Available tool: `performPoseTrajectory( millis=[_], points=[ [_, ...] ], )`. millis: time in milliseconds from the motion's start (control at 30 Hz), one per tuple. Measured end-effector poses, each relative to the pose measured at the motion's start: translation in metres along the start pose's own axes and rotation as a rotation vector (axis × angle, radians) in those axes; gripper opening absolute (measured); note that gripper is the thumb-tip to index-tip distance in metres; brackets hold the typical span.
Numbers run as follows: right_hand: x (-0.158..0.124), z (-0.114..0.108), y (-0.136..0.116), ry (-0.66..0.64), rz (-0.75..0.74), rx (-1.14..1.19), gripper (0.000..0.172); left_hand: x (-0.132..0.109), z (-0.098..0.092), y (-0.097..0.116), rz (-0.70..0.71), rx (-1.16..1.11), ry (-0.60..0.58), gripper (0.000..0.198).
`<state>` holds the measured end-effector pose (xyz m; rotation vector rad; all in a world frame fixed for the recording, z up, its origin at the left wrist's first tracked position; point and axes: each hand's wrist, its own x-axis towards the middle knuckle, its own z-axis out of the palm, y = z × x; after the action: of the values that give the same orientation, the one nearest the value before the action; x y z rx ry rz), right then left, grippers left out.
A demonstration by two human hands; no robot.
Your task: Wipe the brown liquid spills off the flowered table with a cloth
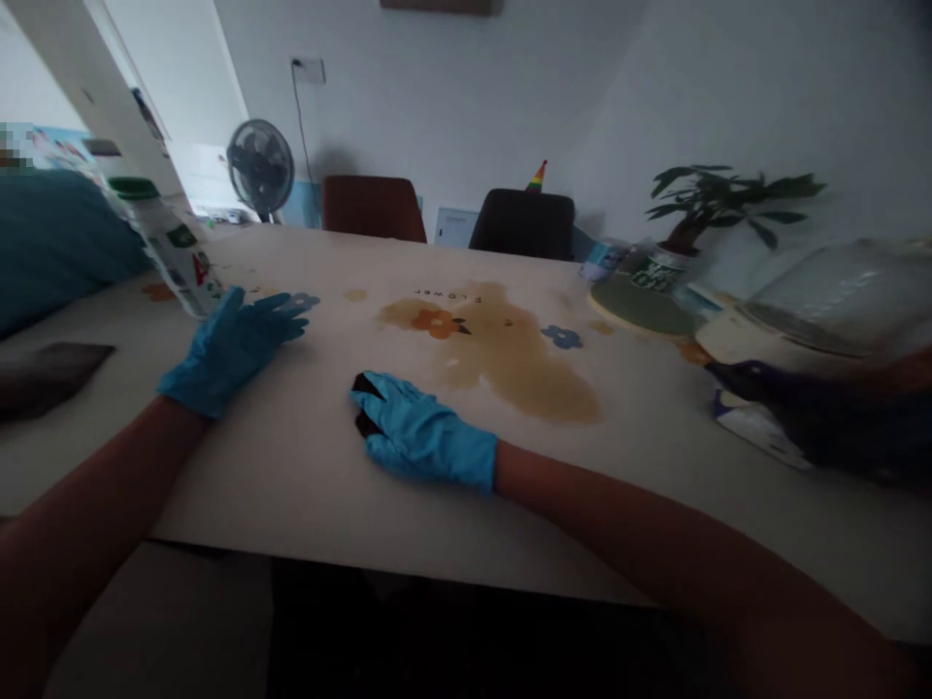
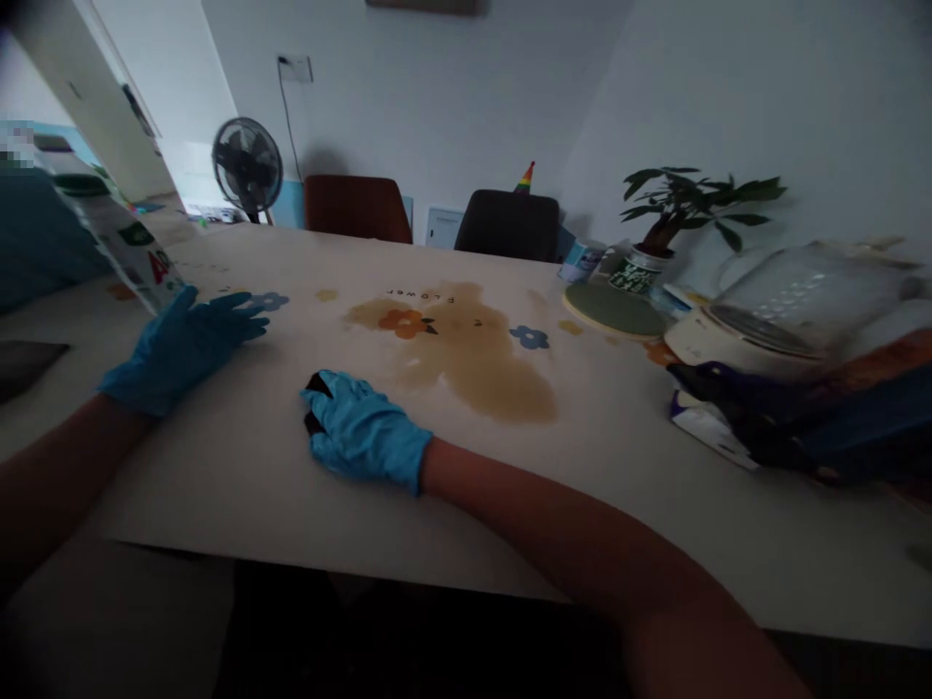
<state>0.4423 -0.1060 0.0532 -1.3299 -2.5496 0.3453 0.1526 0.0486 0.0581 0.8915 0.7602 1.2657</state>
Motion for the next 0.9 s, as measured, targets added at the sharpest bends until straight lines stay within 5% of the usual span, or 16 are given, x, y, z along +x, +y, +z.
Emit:
performPoseTrajectory(
  millis=[233, 433, 600, 767, 900],
  points=[
    [0.133, 0.0, -0.001, 0.015, 0.166, -0.041, 0.065, 0.002, -0.011, -0.007, 0.053, 0.032, -0.077, 0.062],
    [0.159, -0.002, 0.011, 0.066, 0.218, -0.042, 0.058, 0.01, -0.017, -0.011, 0.035, 0.038, -0.096, 0.067],
    [0.104, 0.004, 0.003, 0.017, 0.107, -0.009, 0.063, 0.015, -0.021, -0.011, 0.024, 0.034, -0.158, 0.071],
    [-0.006, 0.01, -0.004, -0.004, -0.073, 0.1, 0.068, 0.017, -0.027, -0.013, 0.021, 0.026, -0.168, 0.07],
    [-0.1, 0.006, 0.014, -0.016, -0.113, 0.129, 0.073, 0.015, -0.025, -0.012, 0.045, 0.045, -0.151, 0.07]
  ],
)
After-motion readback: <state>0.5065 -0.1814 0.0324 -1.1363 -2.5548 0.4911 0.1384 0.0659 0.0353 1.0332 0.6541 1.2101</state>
